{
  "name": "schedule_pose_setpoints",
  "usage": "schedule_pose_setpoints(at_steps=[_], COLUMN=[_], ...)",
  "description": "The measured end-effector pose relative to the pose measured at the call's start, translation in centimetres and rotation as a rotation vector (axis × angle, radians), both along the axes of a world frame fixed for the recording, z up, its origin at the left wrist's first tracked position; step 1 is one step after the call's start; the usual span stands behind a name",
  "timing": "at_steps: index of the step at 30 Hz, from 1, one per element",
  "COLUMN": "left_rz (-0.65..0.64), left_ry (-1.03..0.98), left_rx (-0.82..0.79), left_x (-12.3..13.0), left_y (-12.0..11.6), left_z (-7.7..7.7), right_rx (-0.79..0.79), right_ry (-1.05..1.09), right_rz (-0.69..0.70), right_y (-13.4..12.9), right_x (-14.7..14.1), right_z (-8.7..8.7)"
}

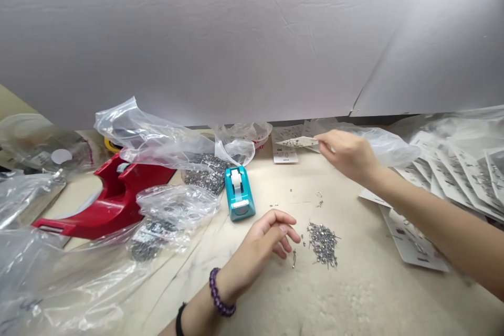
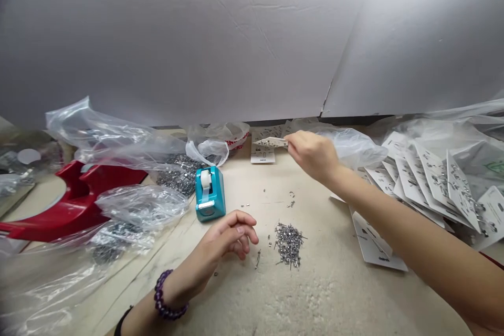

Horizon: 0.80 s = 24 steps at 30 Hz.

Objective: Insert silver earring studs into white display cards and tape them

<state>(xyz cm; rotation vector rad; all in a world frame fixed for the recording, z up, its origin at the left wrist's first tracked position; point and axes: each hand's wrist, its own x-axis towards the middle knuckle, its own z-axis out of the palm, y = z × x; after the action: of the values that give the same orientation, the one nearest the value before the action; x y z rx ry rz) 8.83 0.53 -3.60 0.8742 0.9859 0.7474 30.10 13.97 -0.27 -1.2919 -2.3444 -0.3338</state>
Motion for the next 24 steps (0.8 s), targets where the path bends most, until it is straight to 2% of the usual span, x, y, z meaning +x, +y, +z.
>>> schedule_pose_setpoints(at_steps=[3, 6, 8, 10, 12, 14, 19, 22, 24], left_rz=[0.125, 0.315, 0.328, 0.258, 0.252, 0.314, 0.414, 0.642, 0.792], left_ry=[-0.003, 0.013, -0.013, -0.058, -0.076, -0.065, -0.058, -0.132, -0.196], left_rx=[0.082, 0.21, 0.277, 0.314, 0.339, 0.353, 0.362, 0.485, 0.549], left_x=[-0.1, -0.5, -0.9, -1.4, -1.8, -2.4, -4.0, -5.2, -5.9], left_y=[0.0, 0.1, 0.2, 0.4, 0.8, 1.2, 2.3, 2.7, 2.8], left_z=[-0.1, 0.4, 0.9, 1.4, 1.7, 1.9, 2.0, 2.3, 2.6], right_rx=[-0.083, -0.461, -0.736, -0.891, -0.945, -0.971, -1.043, -1.05, -1.09], right_ry=[0.482, 0.937, 1.163, 1.303, 1.381, 1.414, 1.381, 1.429, 1.339], right_rz=[0.01, -0.042, -0.037, -0.02, -0.007, 0.012, 0.079, 0.12, 0.097], right_y=[-2.6, -5.8, -7.6, -8.8, -9.2, -9.2, -8.6, -8.6, -8.7], right_x=[0.3, -0.1, -1.0, -2.0, -2.9, -3.8, -5.3, -6.3, -7.2], right_z=[1.9, 2.1, 1.4, 0.5, -0.2, -0.4, -0.1, -0.6, -1.3])
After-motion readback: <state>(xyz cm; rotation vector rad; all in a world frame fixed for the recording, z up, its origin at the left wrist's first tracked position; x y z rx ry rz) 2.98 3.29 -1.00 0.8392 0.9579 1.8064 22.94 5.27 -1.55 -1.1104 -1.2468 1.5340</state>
